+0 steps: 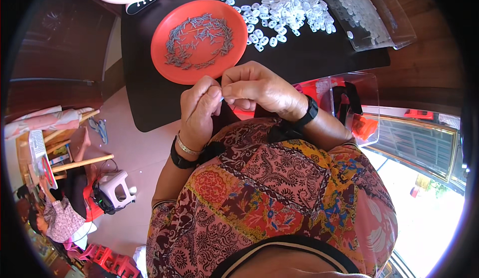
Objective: Inserting small metal wire loops into white plastic rings to assemble components.
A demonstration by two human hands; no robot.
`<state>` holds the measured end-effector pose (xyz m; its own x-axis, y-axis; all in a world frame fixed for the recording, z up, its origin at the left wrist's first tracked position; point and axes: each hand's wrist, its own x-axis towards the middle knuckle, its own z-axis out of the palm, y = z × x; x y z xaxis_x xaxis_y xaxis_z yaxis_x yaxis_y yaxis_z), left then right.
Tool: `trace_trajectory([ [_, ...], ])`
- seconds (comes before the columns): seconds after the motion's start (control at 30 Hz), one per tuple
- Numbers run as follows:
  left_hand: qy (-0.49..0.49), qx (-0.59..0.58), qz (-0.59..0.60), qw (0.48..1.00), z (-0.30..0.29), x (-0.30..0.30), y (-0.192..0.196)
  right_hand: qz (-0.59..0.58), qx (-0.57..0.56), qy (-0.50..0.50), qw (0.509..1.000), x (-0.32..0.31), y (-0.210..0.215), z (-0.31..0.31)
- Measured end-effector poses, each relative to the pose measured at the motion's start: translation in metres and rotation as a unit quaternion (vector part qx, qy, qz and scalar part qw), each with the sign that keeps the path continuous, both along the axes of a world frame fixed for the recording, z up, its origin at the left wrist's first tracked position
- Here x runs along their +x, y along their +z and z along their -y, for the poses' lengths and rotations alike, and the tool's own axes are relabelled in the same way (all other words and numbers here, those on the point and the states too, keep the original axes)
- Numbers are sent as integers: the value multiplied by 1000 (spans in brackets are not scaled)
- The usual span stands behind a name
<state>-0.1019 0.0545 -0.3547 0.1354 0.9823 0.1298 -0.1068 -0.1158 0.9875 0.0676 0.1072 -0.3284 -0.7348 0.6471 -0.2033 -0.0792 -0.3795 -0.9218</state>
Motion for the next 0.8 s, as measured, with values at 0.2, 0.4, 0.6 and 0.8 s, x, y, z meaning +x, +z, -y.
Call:
trace_trajectory([
  [0.2,22,-104,125,986,-5,1,-1,-25,86,-28,996,-5,-11,2],
  [0.4,73,-42,0,996,-5,3,-3,156,361,-71,917,-7,-12,6],
  [0.6,7,-9,-101,995,-1,-9,-1,116,324,-40,938,0,-11,6],
  [0.8,-19,-49,-43,998,10,-9,7,67,239,-19,969,2,-8,12],
])
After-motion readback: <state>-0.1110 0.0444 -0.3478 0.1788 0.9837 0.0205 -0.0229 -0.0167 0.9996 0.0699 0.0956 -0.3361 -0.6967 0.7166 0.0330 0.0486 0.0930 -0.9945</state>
